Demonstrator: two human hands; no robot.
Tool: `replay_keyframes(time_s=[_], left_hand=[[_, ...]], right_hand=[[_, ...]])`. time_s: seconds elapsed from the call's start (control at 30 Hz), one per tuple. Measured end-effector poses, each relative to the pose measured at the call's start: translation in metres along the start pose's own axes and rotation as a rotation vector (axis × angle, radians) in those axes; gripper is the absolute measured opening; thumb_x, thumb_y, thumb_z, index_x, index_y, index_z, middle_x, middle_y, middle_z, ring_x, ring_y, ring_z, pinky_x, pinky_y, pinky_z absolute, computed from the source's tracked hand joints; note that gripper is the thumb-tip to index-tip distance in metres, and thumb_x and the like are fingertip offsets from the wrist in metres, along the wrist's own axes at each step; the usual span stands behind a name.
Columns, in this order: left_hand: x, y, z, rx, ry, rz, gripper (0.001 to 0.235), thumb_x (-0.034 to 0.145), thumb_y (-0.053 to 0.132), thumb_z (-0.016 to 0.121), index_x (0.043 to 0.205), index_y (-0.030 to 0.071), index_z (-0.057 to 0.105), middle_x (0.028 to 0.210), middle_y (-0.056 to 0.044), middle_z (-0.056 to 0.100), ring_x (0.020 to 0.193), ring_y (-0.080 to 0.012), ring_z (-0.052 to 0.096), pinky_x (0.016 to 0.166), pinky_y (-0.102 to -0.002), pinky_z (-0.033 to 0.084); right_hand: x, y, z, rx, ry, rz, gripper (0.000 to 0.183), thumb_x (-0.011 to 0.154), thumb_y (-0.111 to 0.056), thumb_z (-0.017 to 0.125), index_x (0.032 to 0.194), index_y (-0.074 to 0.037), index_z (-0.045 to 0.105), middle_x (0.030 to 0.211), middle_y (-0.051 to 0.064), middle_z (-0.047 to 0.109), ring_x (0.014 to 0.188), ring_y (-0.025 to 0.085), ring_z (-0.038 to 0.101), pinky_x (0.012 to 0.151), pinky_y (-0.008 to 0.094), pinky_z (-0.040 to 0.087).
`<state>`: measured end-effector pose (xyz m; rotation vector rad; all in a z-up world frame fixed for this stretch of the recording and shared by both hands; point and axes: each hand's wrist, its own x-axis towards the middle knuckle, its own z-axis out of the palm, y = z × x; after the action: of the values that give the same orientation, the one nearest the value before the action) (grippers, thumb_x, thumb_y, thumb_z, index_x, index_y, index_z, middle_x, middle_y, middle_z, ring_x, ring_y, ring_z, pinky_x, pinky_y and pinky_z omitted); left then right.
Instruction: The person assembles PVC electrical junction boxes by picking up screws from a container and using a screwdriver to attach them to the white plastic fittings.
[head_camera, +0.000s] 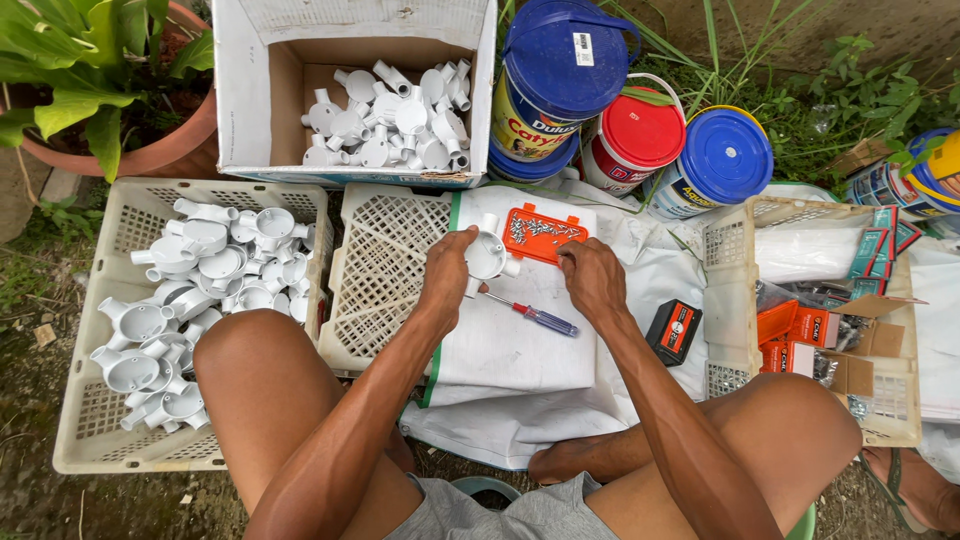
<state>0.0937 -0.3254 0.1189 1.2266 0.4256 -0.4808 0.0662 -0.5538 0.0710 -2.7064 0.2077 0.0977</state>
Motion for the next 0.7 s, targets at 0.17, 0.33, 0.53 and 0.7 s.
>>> replay_keyframes(time_s=[0.17, 0.33, 0.53, 0.7], left_hand=[[0.001, -0.015, 0.003, -0.018, -0.012, 0.017, 0.031, 0.097, 0.03, 0.052, 0.107, 0.001, 0.058, 0.083, -0.012, 0.061, 0.071, -0.0212, 0.067, 0.051, -0.033, 0.06], [-0.006, -0.02, 0.004, -0.027, -0.026, 0.065, 0.03, 0.1, 0.027, 0.047, 0.11, 0.001, 0.058, 0.083, -0.011, 0.059, 0.072, -0.0204, 0.066, 0.053, -0.034, 0.062], [0.02, -0.049, -0.031, 0.353, -0.079, 0.211, 0.032, 0.099, 0.039, 0.049, 0.117, 0.017, 0.064, 0.082, -0.014, 0.066, 0.085, -0.0268, 0.064, 0.079, -0.045, 0.05], [0.005, -0.008, -0.088, 0.553, 0.32, 0.458, 0.027, 0.097, 0.031, 0.05, 0.102, 0.01, 0.067, 0.076, -0.009, 0.069, 0.077, -0.0273, 0.068, 0.073, -0.044, 0.053]], right_hand=[[-0.004, -0.02, -0.011, 0.178, 0.003, 0.014, 0.024, 0.098, -0.024, 0.056, 0.116, -0.015, 0.068, 0.102, 0.015, 0.065, 0.099, 0.032, 0.064, 0.086, 0.045, 0.052], [-0.029, -0.088, -0.049, 0.832, -0.375, 0.182, 0.052, 0.105, -0.041, 0.033, 0.135, -0.003, 0.054, 0.11, 0.024, 0.062, 0.094, 0.027, 0.065, 0.087, 0.041, 0.054], [-0.029, -0.078, -0.022, 0.883, -0.376, 0.159, 0.035, 0.095, -0.011, 0.062, 0.121, 0.013, 0.057, 0.106, 0.027, 0.057, 0.087, 0.03, 0.066, 0.078, 0.041, 0.057], [-0.019, -0.068, -0.008, 0.586, -0.335, 0.121, 0.03, 0.09, -0.009, 0.065, 0.116, 0.007, 0.064, 0.101, 0.027, 0.065, 0.085, 0.031, 0.069, 0.076, 0.039, 0.056]])
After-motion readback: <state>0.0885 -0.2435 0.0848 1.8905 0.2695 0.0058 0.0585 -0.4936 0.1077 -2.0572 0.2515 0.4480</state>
